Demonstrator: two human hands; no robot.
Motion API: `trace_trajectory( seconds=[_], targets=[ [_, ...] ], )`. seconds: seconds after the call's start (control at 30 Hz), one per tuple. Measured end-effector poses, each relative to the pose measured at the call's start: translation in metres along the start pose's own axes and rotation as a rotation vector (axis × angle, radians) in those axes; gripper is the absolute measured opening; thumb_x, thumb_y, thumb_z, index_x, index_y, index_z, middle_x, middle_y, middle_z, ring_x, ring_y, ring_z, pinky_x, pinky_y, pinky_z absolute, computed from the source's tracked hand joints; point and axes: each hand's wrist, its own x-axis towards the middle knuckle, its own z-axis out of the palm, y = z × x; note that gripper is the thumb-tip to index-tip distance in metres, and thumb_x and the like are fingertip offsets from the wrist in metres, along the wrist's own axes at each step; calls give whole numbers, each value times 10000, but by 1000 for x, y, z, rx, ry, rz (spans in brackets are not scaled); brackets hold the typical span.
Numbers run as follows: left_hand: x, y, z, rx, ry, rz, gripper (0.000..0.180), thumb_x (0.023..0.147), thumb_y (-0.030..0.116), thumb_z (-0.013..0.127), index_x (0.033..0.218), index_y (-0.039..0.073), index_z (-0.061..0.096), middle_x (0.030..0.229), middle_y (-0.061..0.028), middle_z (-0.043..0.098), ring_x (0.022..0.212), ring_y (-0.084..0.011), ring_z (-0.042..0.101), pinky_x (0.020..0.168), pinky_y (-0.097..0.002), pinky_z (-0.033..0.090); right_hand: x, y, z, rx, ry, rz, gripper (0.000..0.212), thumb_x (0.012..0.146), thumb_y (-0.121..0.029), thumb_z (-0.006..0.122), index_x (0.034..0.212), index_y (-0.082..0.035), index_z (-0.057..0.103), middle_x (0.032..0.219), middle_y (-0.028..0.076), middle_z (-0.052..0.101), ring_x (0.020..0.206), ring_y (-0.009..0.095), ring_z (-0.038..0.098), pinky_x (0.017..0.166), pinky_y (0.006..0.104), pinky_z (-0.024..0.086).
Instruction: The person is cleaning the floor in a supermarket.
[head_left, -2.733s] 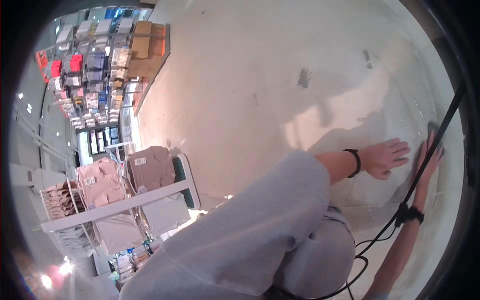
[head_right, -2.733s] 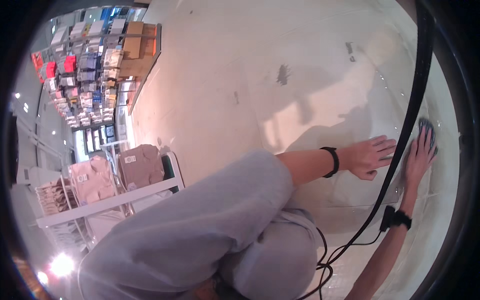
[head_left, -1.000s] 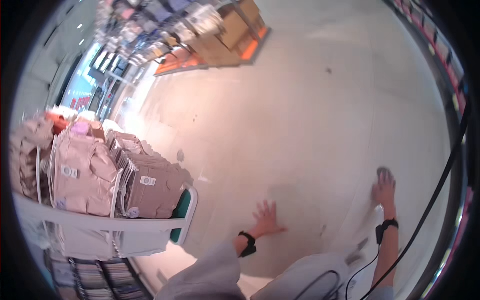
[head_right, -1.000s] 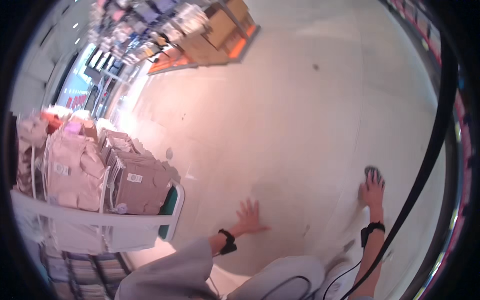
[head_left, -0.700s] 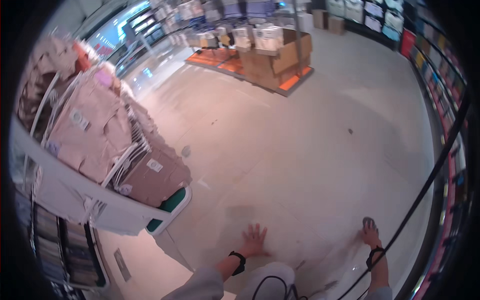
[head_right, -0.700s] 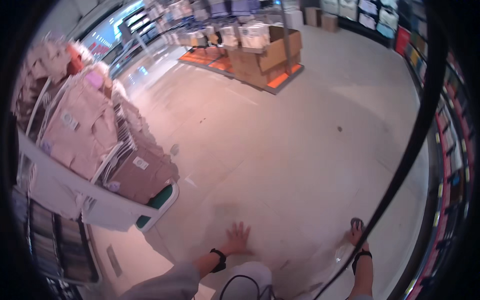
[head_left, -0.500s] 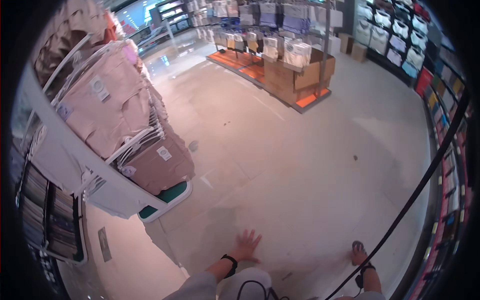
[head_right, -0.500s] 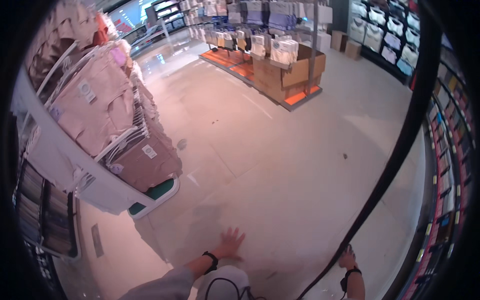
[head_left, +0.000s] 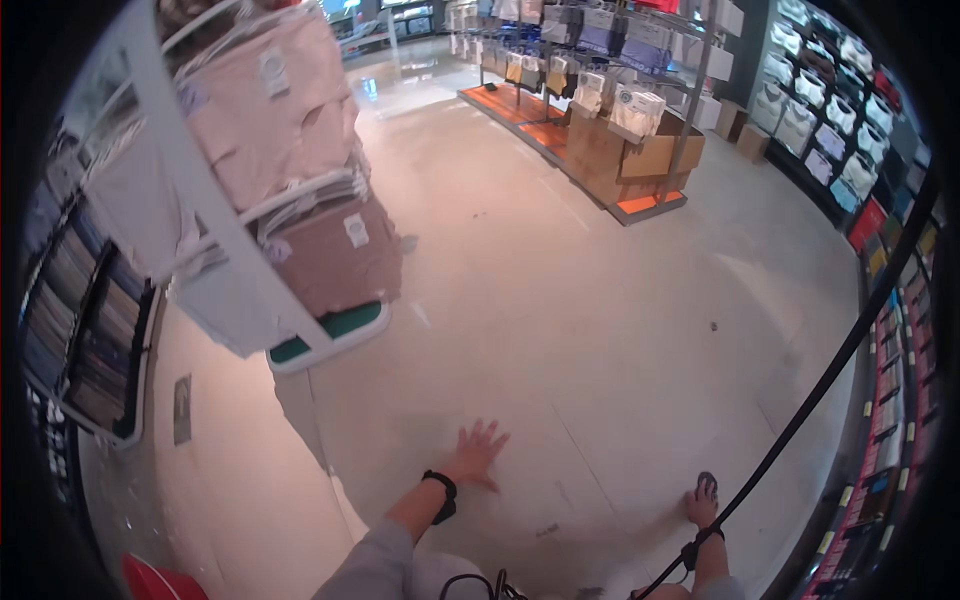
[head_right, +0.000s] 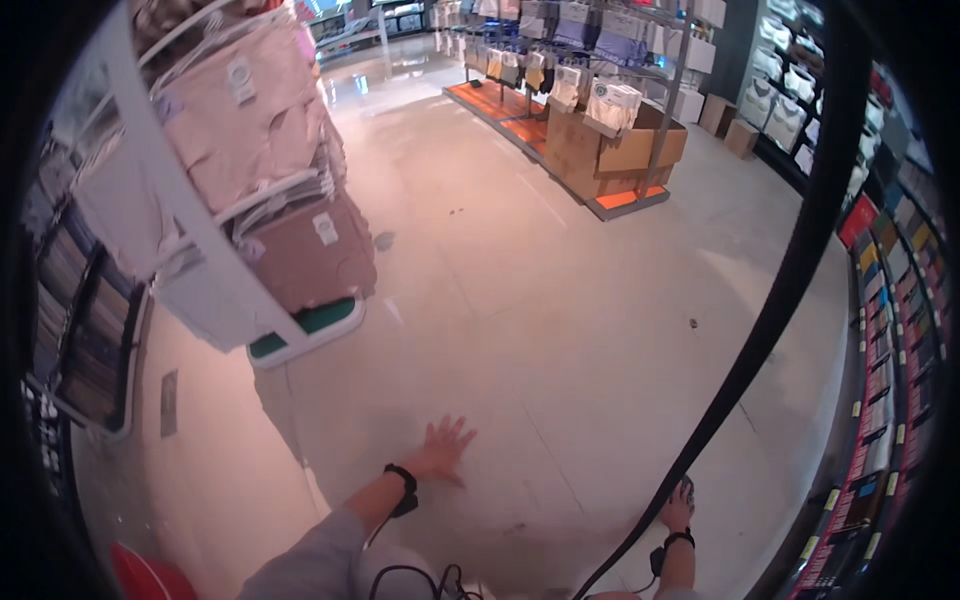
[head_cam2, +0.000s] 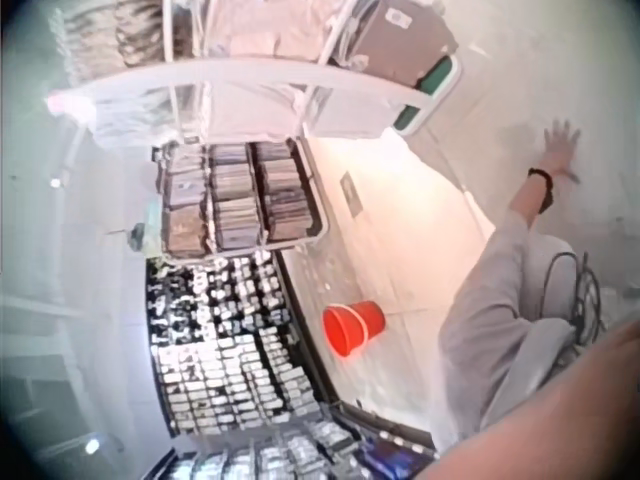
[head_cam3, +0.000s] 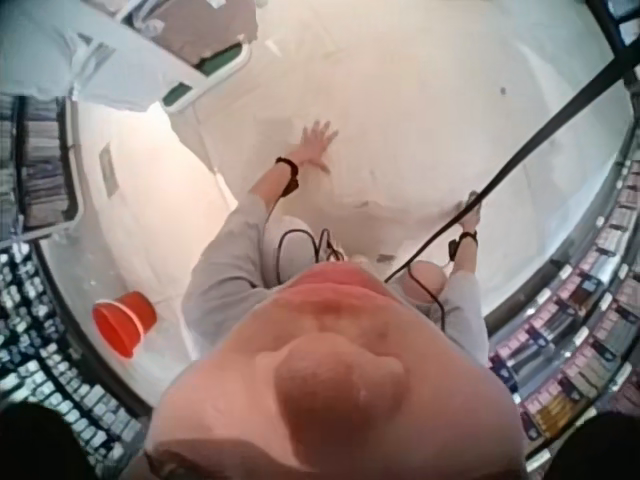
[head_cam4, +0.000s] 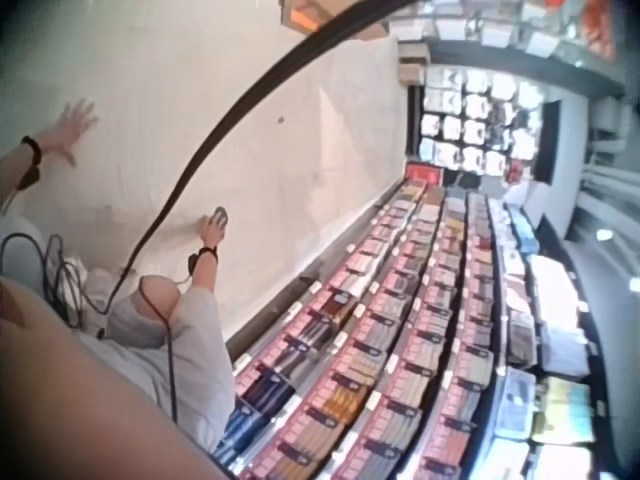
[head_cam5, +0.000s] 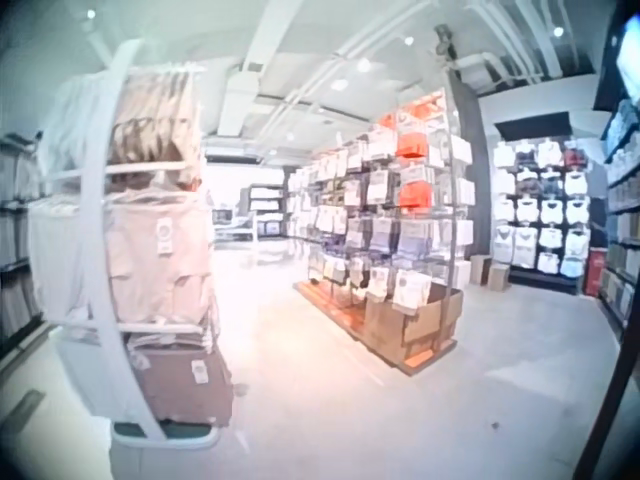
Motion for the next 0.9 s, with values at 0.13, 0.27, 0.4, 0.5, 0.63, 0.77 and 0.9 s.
trace_trajectory(
  seconds=[0.13,0.27,0.4,0.5,0.63,0.77,0.9],
  targets=[
    [-14,15,8,54,189,-33,1181,586,543,841,1520,150,235,1564,-211,185,1439,-425,172,1102,-653,198,-3,-15,-19,76,71,5,712,914,-495,413,1499,-108,286,1519,277,281,1324,518,359,1067,629,295],
    [-53,32,42,61,381,-41,918,693,407,801,1447,109,371,1514,-222,284,1410,-396,255,1097,-632,229,-12,-24,-17,6,59,-122,672,905,-474,434,1450,-86,382,1480,281,350,1287,471,434,1052,569,357],
    [-80,29,62,84,443,23,706,746,281,725,1369,78,463,1463,-236,355,1386,-398,298,1092,-634,236,-22,-8,26,-283,91,-274,616,872,-382,527,1398,-74,441,1427,287,412,1119,425,581,926,493,497],
    [-103,2,70,40,430,-124,683,745,256,702,1362,78,469,1454,-238,370,1376,-399,315,1083,-643,247,-54,-46,27,-177,54,-429,618,792,-243,623,1372,-83,481,1207,278,588,1005,417,623,861,479,525],
    [-124,-25,63,33,381,-296,667,779,289,664,1378,84,454,1465,-229,368,1381,-390,315,1078,-657,249,-110,-76,28,-185,27,-528,512,810,-104,575,1270,73,435,1090,342,588,947,452,630,797,489,544],
    [-167,-42,68,-138,463,-402,668,802,326,649,1389,85,441,1473,-215,365,1383,-383,319,1081,-658,238,-127,-93,12,-308,-58,-617,379,796,-119,593,1154,-4,551,976,250,655,914,416,650,803,490,539],
    [-265,-76,174,-291,632,-530,668,754,304,685,1342,64,478,1390,-225,440,1302,-397,401,1069,-553,314,-140,-133,-14,-360,-26,-615,279,785,-196,619,1045,-97,636,860,187,683,856,398,659,764,497,537]
  ],
)
